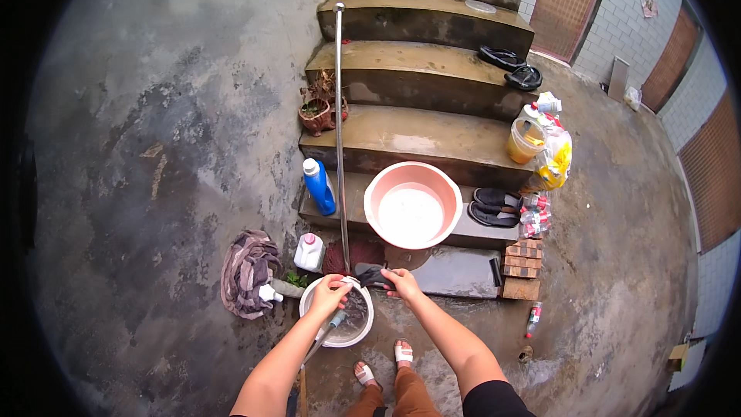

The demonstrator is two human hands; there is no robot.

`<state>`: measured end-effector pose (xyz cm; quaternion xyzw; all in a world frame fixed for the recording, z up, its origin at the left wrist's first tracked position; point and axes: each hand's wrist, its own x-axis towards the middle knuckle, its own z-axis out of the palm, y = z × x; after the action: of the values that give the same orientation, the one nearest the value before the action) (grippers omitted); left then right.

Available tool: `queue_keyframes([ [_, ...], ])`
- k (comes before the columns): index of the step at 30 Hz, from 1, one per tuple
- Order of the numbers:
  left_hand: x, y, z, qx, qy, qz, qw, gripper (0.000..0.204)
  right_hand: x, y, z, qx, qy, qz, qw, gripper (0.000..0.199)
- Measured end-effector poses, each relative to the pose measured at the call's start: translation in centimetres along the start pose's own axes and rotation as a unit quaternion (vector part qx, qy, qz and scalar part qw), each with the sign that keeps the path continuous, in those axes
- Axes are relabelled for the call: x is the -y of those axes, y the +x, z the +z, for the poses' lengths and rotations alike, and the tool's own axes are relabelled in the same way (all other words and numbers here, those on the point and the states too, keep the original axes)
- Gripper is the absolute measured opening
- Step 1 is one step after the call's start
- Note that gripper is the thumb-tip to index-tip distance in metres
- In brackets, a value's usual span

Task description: The person washes a dark piece of clothing by hand in a pink basin filled with water. They scrub the item indoors, then carry the basin outside to a courtyard area. The person pours out the soapy water, refills the basin with fresh water from a white bucket, and continues to scrub and rinse the clothing item before returning indoors.

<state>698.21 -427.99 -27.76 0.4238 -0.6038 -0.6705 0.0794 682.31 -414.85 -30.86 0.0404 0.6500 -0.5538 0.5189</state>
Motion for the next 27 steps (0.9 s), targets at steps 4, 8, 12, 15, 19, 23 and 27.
queue_keyframes([
  [4, 1.7, 5.2, 3.7, 0.027, -0.02, -0.037, 0.999, 0.042, 0.9, 8.0, -5.1, -0.108, 0.074, -0.017, 0.991, 0.031],
  [8, 4.3, 8.8, 5.8, 0.028, -0.026, -0.082, 0.996, 0.042, 2.0, 13.5, -8.1, -0.165, 0.085, -0.076, 0.98, 0.053],
  [12, 6.0, 10.7, 7.1, 0.019, -0.029, -0.113, 0.993, 0.042, -3.2, 20.3, -14.2, -0.354, -0.195, -0.151, 0.902, 0.085],
  [15, 7.1, 11.6, 7.0, 0.004, -0.039, -0.121, 0.992, 0.041, -5.3, 22.4, -15.3, -0.318, -0.102, 0.011, 0.942, 0.088],
  [19, 8.5, 12.4, 6.4, -0.016, -0.038, -0.122, 0.992, 0.039, -6.0, 23.5, -14.3, -0.129, 0.13, 0.037, 0.982, 0.062],
  [23, 9.6, 12.4, 6.5, -0.004, -0.054, -0.119, 0.991, 0.033, -6.9, 27.3, -14.5, -0.087, 0.264, 0.01, 0.961, 0.039],
  [27, 11.7, 12.4, 5.8, -0.006, -0.063, -0.148, 0.987, 0.031, -7.9, 26.8, -14.5, -0.128, 0.281, -0.036, 0.95, 0.034],
])
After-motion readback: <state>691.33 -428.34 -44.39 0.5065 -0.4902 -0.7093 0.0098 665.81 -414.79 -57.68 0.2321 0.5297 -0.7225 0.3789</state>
